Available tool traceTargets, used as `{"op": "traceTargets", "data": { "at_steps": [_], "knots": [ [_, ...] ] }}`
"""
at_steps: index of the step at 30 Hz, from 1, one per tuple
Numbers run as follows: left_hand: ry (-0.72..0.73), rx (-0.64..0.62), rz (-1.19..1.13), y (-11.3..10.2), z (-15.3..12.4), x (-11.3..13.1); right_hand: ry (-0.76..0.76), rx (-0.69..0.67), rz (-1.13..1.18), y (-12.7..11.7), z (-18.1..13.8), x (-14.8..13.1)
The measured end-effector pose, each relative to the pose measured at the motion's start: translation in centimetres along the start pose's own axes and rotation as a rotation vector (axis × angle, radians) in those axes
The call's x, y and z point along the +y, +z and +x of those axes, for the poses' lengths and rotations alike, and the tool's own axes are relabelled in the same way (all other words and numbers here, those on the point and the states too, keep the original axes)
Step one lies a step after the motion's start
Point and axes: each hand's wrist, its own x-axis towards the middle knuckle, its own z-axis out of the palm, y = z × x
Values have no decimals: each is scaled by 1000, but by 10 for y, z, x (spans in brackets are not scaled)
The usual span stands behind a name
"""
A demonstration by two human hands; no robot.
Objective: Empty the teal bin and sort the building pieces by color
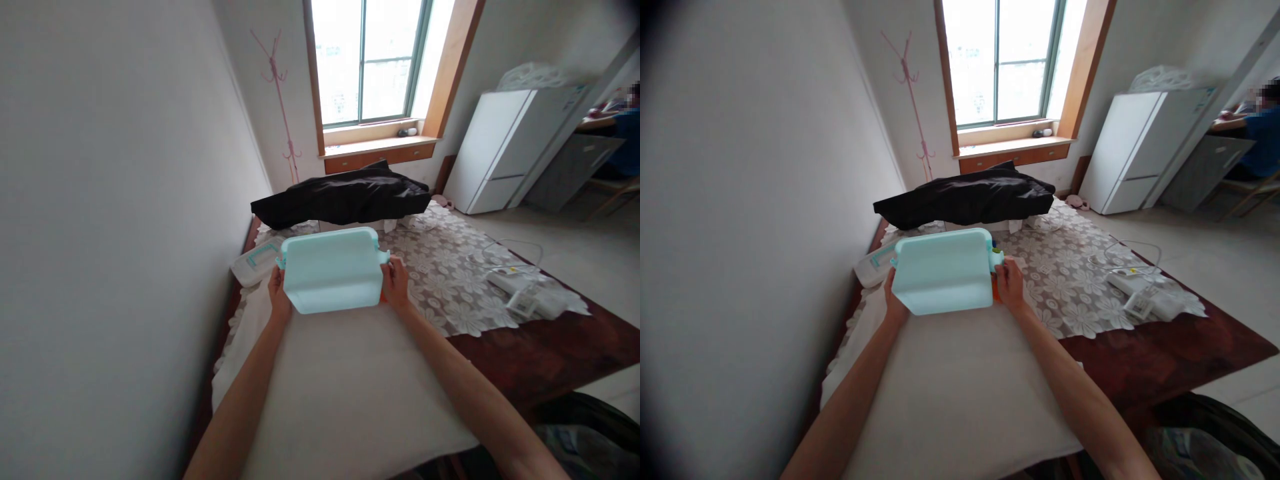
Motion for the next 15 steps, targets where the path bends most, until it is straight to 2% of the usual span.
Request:
{"op": "traceTargets", "data": {
  "at_steps": [5,8,10,13,15],
  "knots": [
    [-231,-20,-421,5,2,11,-151,0,-2,0,4,1],
    [-374,9,-571,3,4,16,-189,11,66,0,5,-6],
    [-404,63,-614,2,5,19,-199,23,136,2,2,-13],
    [-421,145,-606,-1,2,24,-74,28,291,8,-6,-25],
    [-458,150,-575,-4,-2,30,72,-35,381,12,-12,-32]
  ]
}}
